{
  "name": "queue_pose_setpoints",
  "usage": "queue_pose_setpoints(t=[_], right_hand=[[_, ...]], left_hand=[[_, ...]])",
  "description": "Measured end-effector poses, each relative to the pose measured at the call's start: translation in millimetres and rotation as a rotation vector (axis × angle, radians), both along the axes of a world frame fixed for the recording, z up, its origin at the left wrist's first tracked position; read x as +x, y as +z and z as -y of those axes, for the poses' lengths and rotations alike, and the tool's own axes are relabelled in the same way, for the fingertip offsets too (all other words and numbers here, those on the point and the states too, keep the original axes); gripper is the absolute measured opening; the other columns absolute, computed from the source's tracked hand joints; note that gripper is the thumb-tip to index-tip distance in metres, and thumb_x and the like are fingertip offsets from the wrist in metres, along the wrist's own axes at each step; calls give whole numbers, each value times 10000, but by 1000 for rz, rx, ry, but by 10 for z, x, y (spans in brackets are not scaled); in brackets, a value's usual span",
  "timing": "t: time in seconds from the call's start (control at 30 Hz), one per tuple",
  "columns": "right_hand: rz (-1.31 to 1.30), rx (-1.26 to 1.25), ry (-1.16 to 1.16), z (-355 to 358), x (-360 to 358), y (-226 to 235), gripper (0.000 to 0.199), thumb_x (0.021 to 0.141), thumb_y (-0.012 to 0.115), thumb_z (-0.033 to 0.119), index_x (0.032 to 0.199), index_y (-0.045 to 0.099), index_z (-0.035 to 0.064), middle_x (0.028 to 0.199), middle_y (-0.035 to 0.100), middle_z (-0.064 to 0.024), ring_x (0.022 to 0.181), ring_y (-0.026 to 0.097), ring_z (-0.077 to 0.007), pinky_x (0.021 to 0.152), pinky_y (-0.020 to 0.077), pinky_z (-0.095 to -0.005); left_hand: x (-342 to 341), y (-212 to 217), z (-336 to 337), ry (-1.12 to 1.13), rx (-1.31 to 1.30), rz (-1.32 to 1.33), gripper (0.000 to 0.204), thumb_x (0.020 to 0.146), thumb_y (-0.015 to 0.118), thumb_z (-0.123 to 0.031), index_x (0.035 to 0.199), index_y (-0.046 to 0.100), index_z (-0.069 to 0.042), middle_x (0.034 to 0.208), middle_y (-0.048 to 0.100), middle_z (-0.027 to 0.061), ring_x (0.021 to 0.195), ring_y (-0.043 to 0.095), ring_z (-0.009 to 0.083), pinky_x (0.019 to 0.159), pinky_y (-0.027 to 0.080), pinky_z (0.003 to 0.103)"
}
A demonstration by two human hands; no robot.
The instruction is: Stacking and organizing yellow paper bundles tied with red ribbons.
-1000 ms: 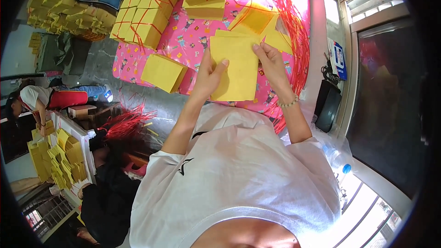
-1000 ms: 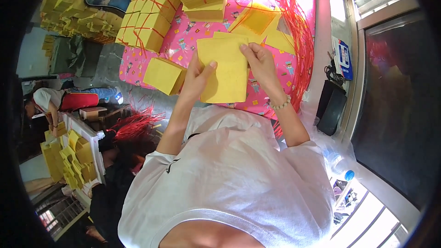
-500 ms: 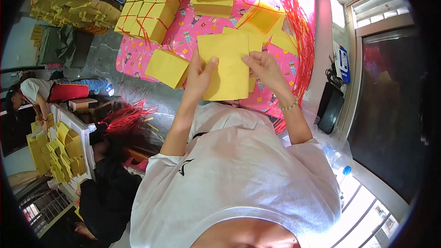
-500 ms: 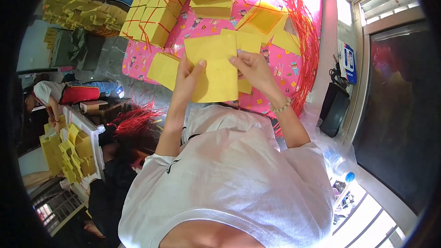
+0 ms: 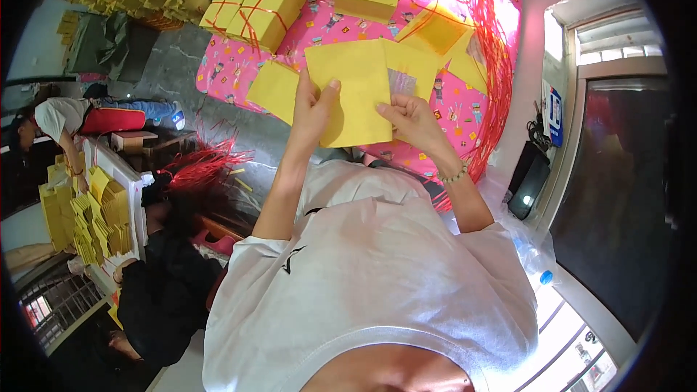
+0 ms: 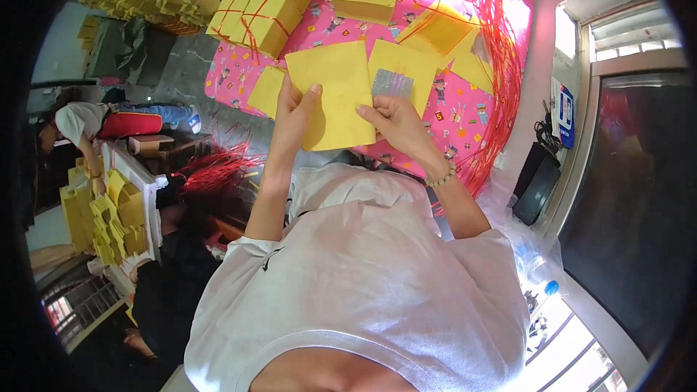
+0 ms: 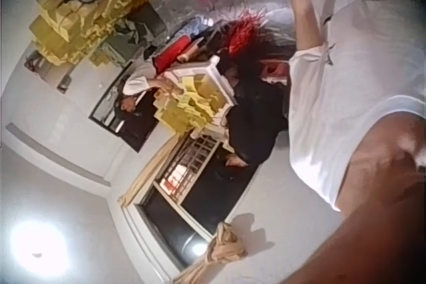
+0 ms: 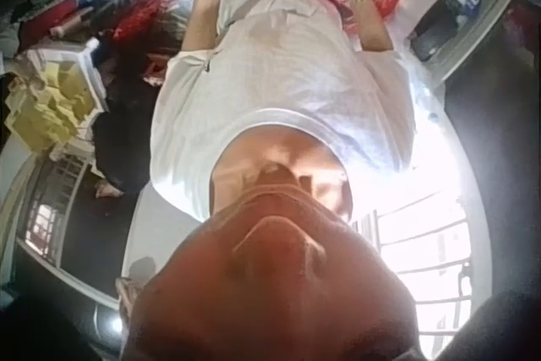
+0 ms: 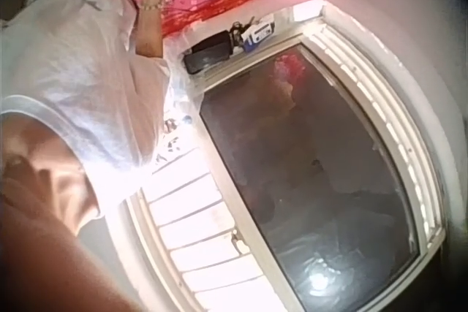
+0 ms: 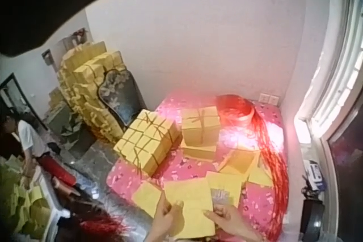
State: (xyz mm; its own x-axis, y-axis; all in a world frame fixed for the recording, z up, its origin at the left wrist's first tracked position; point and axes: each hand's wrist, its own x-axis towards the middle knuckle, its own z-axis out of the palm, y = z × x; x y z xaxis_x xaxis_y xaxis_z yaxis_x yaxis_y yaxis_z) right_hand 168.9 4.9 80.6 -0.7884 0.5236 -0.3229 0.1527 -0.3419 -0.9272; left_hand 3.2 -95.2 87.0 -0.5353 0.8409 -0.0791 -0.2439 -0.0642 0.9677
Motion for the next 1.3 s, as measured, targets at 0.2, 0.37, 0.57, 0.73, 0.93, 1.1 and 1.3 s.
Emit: queue_pose_setpoints(t=[0.2, 0.37, 0.57, 0.73, 0.93, 1.1, 1.3], right_hand=[[54, 64, 56, 62, -166, -112, 233, 922, 573, 196, 943, 623, -30, 816, 653, -23, 695, 572, -38, 550, 450, -206], [39, 98, 39, 123, -400, -36, 233, 913, 578, 204, 998, 610, -10, 839, 659, -27, 726, 601, -50, 569, 484, -193], [96, 40, 33, 41, -775, -250, 250, 918, 559, 219, 1032, 600, 1, 871, 660, -41, 815, 627, -83, 591, 549, -238], [121, 2, 36, 79, -1114, -342, 277, 922, 548, 244, 1049, 595, 2, 933, 654, -53, 797, 635, -105, 610, 557, -247], [102, 176, 123, 45, -1508, -718, 286, 890, 585, 275, 991, 618, 9, 875, 660, -69, 758, 641, -128, 594, 529, -279], [294, 691, 176, 173, -1730, -816, 311, 821, 649, 331, 899, 634, 30, 784, 643, -112, 706, 640, -234, 599, 482, -359], [201, 845, 92, 373, -1666, -1117, 283, 837, 632, 270, 1041, 603, 77, 869, 590, -129, 776, 610, -298, 683, 479, -386]], left_hand=[[-149, -92, 91, 127, -19, -30, 365, 913, 519, -71, 1257, 404, -28, 1138, 564, 72, 1004, 559, 133, 840, 459, 273], [-298, -87, 214, 179, -36, 26, 361, 905, 544, -77, 1236, 412, -17, 1113, 571, 79, 983, 569, 135, 831, 464, 271], [-400, -300, 508, 156, -117, 15, 386, 852, 602, -34, 1195, 432, 15, 1090, 592, 88, 976, 576, 126, 808, 477, 259], [-663, -380, 748, 155, -77, 224, 454, 838, 606, -3, 1258, 436, 23, 1128, 609, 110, 1007, 588, 131, 834, 480, 254], [-751, -613, 913, 261, -62, 295, 436, 838, 584, 22, 1246, 431, 4, 1095, 622, 97, 975, 605, 144, 856, 489, 275], [-652, -1264, 1059, 370, -211, 330, 379, 834, 594, 22, 1178, 444, -28, 1059, 617, 71, 925, 606, 139, 823, 514, 296], [-545, -1454, 1040, 483, -219, 319, 387, 830, 620, -2, 1153, 412, -49, 964, 606, 47, 876, 600, 130, 778, 534, 293]])
